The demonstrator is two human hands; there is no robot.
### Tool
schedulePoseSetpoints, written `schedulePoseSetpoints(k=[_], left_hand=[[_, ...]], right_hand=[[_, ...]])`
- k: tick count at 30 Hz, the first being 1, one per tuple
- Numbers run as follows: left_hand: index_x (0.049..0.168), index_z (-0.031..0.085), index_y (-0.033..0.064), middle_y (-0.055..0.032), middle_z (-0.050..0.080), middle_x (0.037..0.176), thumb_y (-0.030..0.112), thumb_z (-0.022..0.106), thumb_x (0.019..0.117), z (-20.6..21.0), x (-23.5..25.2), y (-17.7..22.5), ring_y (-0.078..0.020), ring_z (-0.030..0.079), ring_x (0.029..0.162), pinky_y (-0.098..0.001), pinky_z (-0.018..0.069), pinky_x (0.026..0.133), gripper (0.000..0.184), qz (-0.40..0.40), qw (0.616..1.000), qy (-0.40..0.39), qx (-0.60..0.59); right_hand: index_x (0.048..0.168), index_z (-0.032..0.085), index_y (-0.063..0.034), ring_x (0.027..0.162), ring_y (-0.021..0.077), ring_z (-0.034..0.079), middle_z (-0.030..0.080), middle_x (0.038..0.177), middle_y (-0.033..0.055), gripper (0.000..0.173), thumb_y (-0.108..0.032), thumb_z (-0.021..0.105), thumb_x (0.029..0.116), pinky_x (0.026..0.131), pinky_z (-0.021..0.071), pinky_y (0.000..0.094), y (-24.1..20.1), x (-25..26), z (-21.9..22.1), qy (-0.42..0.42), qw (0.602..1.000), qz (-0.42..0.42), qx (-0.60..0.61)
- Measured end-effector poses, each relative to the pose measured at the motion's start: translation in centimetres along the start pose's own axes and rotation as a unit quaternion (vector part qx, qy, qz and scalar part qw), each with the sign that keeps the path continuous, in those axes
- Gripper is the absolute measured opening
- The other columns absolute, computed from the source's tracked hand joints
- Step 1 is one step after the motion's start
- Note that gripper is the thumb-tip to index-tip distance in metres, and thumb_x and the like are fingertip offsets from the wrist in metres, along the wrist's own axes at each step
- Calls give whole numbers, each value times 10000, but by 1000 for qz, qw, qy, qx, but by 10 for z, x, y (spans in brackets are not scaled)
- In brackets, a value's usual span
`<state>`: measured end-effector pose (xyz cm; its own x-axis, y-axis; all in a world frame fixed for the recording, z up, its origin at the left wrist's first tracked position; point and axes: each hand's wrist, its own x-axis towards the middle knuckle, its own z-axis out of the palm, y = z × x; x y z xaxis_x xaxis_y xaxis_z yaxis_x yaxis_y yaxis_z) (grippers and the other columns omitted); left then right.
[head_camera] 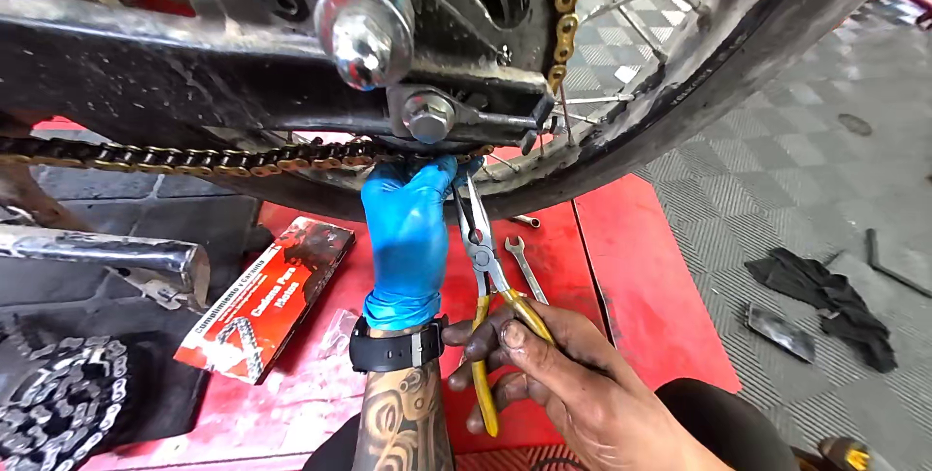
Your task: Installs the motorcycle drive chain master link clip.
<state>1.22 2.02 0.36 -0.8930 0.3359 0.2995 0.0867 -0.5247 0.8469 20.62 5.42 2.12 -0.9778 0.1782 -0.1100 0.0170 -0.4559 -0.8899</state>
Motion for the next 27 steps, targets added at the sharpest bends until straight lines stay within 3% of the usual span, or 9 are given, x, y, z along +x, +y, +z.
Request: schedulePoseSetpoints(k=[7,12,17,18,20,21,23,24,27], left_hand=[[1160,612,-43,-169,713,1075,-36,596,932,-7,4,7,-279,719,1011,-473,616,926,228,-36,999,-19,1],[1171,690,32,-112,717,1099,124,673,981,-49,6,-91,-227,706,1052,-451,617,914,212,83,995,-33,52],[1150,665,-46,-127,722,1039,70,626,996,-44,-9,-77,-192,722,968,-377,639,833,196,170,983,-68,-17],[1117,658,-44,-79,716,986,30,608,992,-32,-26,-45,-114,711,912,-272,623,791,154,142,988,-52,-25],[1040,616,102,76,624,864,44,577,1009,-4,-55,47,46,606,787,-114,514,739,77,-122,992,8,45],[1023,616,101,71,618,846,34,579,1004,-3,-54,47,41,601,767,-112,510,718,79,-126,992,12,27],[1113,665,-42,-83,710,979,2,616,974,-31,-26,-47,-111,705,905,-262,615,782,154,127,986,-59,-85],[1163,666,-36,-120,717,1048,54,642,979,-41,-8,-80,-176,713,980,-358,632,834,206,158,982,-75,-66],[1149,696,43,-109,723,1068,121,703,961,-45,6,-95,-225,713,1029,-465,621,903,203,52,998,-18,28]], right_hand=[[1152,613,36,1005,331,722,670,1202,225,349,-213,372,1118,798,643,462,-9,6,10,24,999,-2,23],[1156,601,45,976,342,727,676,1184,238,345,-213,375,1120,769,645,466,-7,8,22,66,997,1,50],[1146,612,52,978,347,730,677,1194,241,356,-219,383,1119,753,649,473,-5,7,30,90,994,11,68],[1151,617,53,973,344,733,682,1196,238,357,-217,386,1117,755,651,471,-5,7,31,96,993,12,70],[1139,625,45,962,325,737,691,1190,225,345,-197,380,1110,755,651,452,-5,8,34,105,992,11,68],[1133,622,41,957,318,738,691,1184,222,339,-189,373,1109,751,652,447,-5,8,34,107,992,9,65],[1141,624,50,947,319,738,689,1178,230,347,-199,384,1112,742,653,449,-4,7,35,110,992,4,60],[1147,623,53,947,324,738,687,1185,234,351,-202,384,1113,740,652,451,-5,7,35,109,992,3,56],[1147,618,59,954,344,740,680,1196,250,347,-191,381,1114,745,655,474,-5,8,34,105,993,4,55]])
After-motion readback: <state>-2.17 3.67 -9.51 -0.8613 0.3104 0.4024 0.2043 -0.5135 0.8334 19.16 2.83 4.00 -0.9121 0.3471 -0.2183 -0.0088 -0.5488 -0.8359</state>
